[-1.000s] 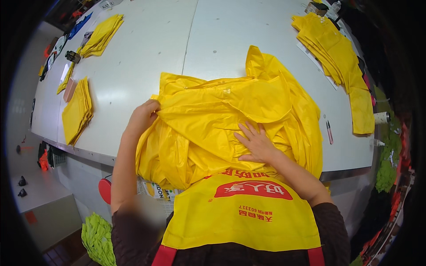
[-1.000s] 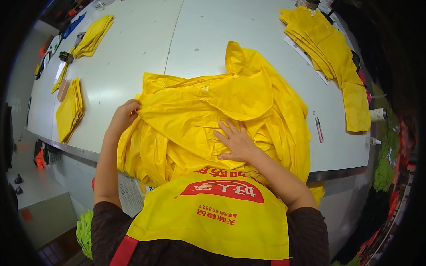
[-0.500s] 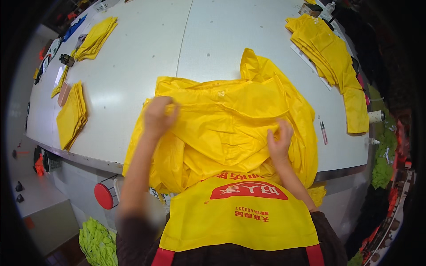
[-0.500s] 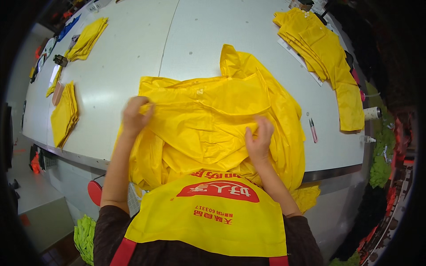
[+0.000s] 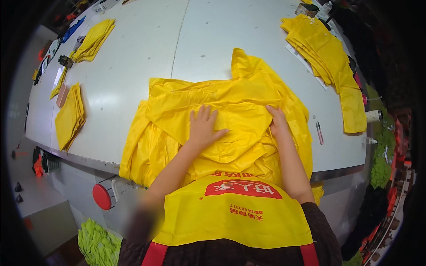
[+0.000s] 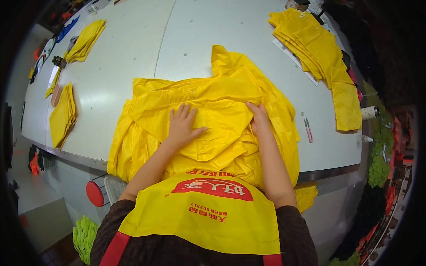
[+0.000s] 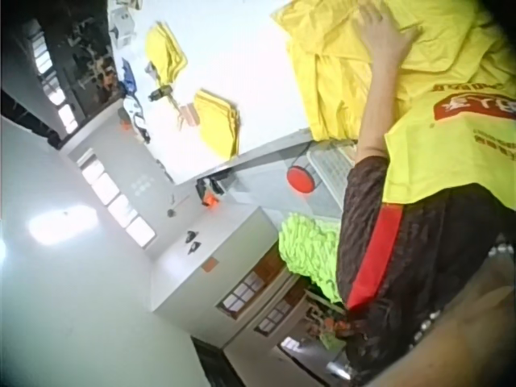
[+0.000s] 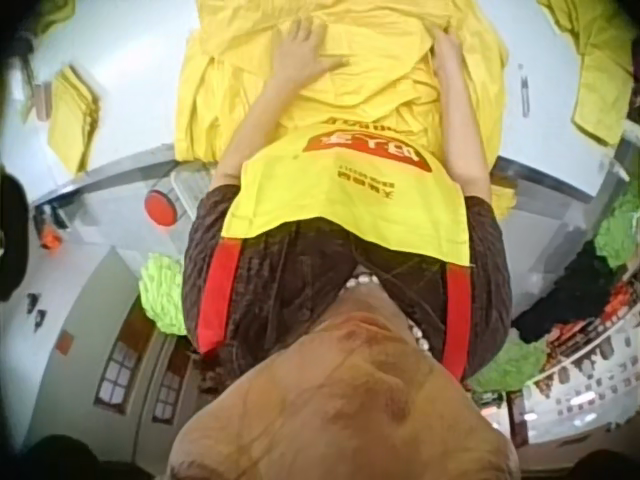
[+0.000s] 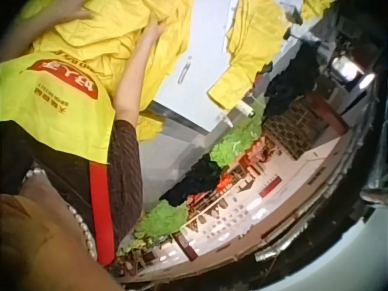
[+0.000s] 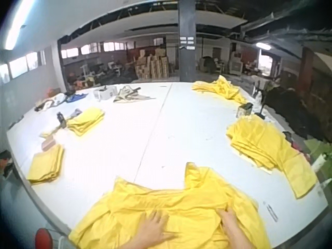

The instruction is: The person folds a yellow garment on a white table, then unfolds it and uses scissors to cut small sections of the fabric. The person continues to manipulate and fold the garment throughout the clip.

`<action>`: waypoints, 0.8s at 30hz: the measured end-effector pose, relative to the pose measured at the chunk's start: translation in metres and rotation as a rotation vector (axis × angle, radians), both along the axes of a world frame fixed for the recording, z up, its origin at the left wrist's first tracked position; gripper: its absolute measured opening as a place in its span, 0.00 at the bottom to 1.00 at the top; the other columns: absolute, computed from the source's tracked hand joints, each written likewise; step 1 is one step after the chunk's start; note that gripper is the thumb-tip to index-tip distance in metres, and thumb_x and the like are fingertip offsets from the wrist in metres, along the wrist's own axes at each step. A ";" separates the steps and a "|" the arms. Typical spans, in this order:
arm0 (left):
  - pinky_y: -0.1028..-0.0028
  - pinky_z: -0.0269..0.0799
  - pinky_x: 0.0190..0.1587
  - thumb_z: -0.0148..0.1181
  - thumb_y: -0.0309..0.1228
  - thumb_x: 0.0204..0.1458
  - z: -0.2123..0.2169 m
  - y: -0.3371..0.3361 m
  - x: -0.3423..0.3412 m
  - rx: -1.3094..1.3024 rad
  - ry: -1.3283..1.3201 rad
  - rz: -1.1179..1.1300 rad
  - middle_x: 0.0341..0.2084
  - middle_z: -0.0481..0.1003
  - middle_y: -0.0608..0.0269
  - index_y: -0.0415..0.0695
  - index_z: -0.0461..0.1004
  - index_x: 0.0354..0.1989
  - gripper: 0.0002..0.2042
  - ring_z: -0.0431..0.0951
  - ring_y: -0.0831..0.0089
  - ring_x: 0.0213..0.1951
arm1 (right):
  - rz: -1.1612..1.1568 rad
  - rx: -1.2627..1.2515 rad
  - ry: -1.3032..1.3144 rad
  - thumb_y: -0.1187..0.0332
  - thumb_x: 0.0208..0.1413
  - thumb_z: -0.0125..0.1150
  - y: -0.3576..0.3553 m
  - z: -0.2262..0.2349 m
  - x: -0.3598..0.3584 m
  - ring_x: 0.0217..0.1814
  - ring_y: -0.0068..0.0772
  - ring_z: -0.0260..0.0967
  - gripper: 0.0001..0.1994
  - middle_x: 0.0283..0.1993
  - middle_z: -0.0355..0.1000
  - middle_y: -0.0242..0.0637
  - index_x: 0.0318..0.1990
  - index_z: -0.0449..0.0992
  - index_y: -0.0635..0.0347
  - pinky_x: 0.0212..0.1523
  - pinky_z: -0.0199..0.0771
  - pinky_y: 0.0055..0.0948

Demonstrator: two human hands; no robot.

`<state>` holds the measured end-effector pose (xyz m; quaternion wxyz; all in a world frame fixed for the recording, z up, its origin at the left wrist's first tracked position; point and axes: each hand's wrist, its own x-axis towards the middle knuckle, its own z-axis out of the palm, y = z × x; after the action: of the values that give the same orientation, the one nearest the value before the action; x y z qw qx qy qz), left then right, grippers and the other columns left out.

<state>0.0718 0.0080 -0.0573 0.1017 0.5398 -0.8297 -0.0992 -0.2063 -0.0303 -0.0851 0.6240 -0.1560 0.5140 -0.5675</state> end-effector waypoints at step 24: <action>0.67 0.65 0.48 0.61 0.31 0.44 0.012 0.007 0.116 -0.110 0.672 0.979 0.41 0.72 0.52 0.31 0.65 0.47 0.23 0.72 0.63 0.44 | 0.769 -0.897 1.845 0.55 0.52 0.52 0.015 0.035 0.106 0.58 0.43 0.56 0.25 0.55 0.61 0.41 0.57 0.63 0.51 0.55 0.55 0.44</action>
<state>0.1873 0.0147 -0.0455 0.4204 0.7925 -0.4107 -0.1630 -0.1008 -0.0153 -0.0503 0.0211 -0.8839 0.4471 -0.1356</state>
